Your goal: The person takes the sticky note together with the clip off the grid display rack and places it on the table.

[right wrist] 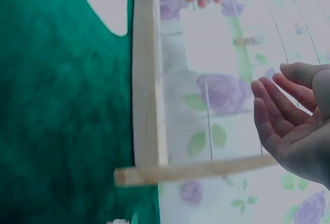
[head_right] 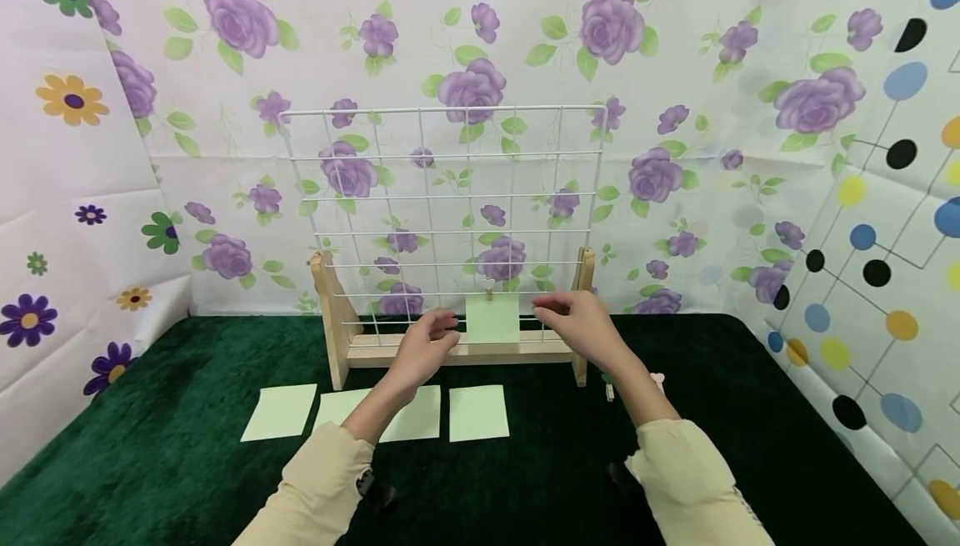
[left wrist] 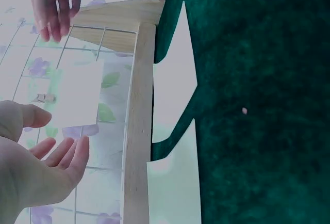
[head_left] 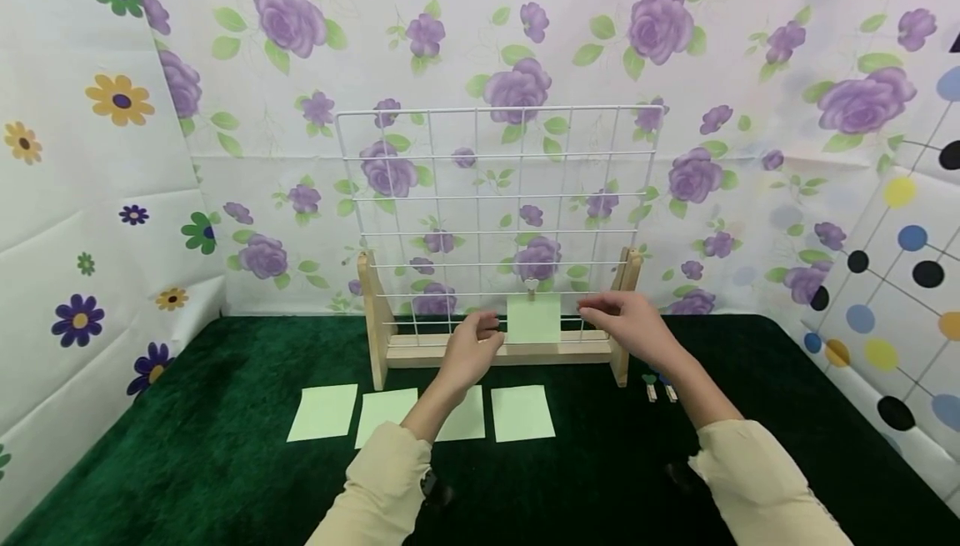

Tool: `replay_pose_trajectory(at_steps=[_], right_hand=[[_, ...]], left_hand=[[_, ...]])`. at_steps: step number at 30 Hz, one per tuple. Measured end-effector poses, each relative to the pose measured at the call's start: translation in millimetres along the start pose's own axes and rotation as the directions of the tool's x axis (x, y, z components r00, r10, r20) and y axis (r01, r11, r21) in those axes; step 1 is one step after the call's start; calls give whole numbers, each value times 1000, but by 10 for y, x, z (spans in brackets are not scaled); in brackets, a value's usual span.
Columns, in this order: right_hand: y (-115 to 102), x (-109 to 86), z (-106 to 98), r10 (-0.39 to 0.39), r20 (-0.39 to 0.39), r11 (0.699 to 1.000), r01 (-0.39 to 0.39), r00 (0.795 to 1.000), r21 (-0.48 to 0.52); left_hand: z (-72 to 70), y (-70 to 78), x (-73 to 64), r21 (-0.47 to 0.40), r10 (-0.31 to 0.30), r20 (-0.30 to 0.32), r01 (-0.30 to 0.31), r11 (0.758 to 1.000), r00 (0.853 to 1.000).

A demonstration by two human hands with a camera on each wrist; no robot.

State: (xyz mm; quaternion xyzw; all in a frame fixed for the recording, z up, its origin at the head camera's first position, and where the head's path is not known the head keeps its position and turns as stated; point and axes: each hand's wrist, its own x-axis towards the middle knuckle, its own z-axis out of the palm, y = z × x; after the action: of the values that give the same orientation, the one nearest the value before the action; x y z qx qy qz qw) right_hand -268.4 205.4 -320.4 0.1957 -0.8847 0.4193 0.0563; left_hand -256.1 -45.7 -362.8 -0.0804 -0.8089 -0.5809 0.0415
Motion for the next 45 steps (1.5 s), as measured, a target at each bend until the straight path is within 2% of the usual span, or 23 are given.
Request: replay_pose_trajectory(at_steps=[5,12,15,19,24,29,35,41,45], right_hand=[[-157,124,106,-34,-17,999,35,999,14],[-333,249,215,-13,-34,1000,13,999,-3],[-398,298,245,-36,-34,999,36,999,-12],[-466,370,287,-64,-23,995,62,998,-81],[-518,464,333,-76,5,979,75,997,-190],[-563,552,379,-55,31,971,61,998,-232],[-547,628,423,-70,67,949,88,995,-303],[-553,667,408,-102,89,932,127,991,-339],[-552,664,408,-111,91,936,135,990,-324]], left_hand=[[46,4,73,-1,-11,-29,11,1000,1000],[83,33,134,35,1,-61,1,999,998],[92,44,157,40,-2,-75,5,999,997],[118,54,206,40,-8,-93,12,999,996],[155,70,247,27,-14,-92,17,999,996],[159,94,246,23,-13,-92,15,1000,996],[170,95,241,7,-13,-92,14,1000,996],[187,109,242,-11,-8,-125,7,1000,992],[205,124,247,-16,1,-140,-3,1000,990]])
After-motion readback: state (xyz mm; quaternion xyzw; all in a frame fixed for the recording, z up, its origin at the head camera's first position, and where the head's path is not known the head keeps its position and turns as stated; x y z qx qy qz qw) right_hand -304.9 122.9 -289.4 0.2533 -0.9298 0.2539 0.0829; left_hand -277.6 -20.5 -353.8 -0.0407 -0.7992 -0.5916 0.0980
